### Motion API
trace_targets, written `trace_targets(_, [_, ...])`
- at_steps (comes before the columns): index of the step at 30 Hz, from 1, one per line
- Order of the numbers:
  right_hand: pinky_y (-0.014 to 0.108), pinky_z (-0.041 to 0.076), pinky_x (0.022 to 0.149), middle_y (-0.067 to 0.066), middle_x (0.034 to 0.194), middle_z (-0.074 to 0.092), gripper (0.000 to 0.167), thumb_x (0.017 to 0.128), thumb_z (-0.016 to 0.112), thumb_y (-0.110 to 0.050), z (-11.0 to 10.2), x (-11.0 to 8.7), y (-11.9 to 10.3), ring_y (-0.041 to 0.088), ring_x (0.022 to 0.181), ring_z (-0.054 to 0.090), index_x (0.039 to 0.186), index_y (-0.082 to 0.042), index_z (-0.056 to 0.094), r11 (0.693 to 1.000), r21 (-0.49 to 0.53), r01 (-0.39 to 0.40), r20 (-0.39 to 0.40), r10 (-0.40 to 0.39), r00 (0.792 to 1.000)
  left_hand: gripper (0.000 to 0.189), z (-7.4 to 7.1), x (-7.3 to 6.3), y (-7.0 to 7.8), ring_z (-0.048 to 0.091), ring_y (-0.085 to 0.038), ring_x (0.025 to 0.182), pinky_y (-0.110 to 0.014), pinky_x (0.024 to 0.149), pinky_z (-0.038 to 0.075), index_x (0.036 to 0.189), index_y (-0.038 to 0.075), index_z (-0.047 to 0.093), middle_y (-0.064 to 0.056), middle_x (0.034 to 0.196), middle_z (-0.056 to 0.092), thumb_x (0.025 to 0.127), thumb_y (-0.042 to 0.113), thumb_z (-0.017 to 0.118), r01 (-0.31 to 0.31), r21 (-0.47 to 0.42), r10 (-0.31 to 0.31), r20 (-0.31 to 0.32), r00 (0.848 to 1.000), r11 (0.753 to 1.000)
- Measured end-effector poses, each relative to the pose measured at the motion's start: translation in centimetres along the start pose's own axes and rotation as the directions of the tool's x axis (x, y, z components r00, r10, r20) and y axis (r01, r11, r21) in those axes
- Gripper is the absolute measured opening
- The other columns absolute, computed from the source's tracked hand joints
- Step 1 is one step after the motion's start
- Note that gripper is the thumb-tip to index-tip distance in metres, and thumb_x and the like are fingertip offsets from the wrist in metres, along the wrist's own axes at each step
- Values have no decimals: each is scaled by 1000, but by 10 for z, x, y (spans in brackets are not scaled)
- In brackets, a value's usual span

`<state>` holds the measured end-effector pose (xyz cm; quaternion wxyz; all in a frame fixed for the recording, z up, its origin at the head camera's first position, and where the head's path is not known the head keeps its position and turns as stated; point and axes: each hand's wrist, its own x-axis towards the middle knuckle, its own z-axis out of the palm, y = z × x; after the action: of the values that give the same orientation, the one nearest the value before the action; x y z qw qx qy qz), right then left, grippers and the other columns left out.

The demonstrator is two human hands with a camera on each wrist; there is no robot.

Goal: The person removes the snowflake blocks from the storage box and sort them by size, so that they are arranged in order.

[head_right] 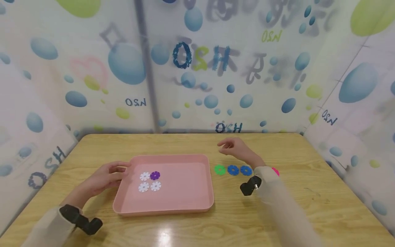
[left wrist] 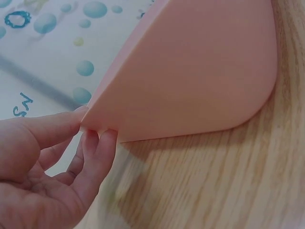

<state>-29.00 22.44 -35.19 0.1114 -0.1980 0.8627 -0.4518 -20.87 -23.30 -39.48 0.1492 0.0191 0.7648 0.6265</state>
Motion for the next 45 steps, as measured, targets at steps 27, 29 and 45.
trace_targets(27, [24,48,71,0,87,62,29,82,70,-14,120,66,-95,15,80,56,109,-6,65,966,-163,202,490,-99,866,47,-2,-5,0,57,-22,96,-35,80,51,132,-8,37,-27,122,41,91,5,55,8,1,-8,-4,1000,1000])
trace_targets(29, [24,48,70,0,87,62,28,82,70,-13,129,69,-98,15,79,56,108,-6,66,963,-168,210,526,-93,846,47,-2,-6,0,56,-21,96,-35,79,52,132,-8,37,-27,122,41,91,5,56,7,3,-7,-4,1000,1000])
trace_targets(45, [21,46,65,-4,84,59,18,76,75,-19,167,78,-90,11,75,52,92,-20,66,940,-245,237,583,-53,811,45,2,-4,4,57,-21,94,-35,80,51,132,-8,37,-27,121,43,91,4,54,5,22,-5,-7,1000,1000])
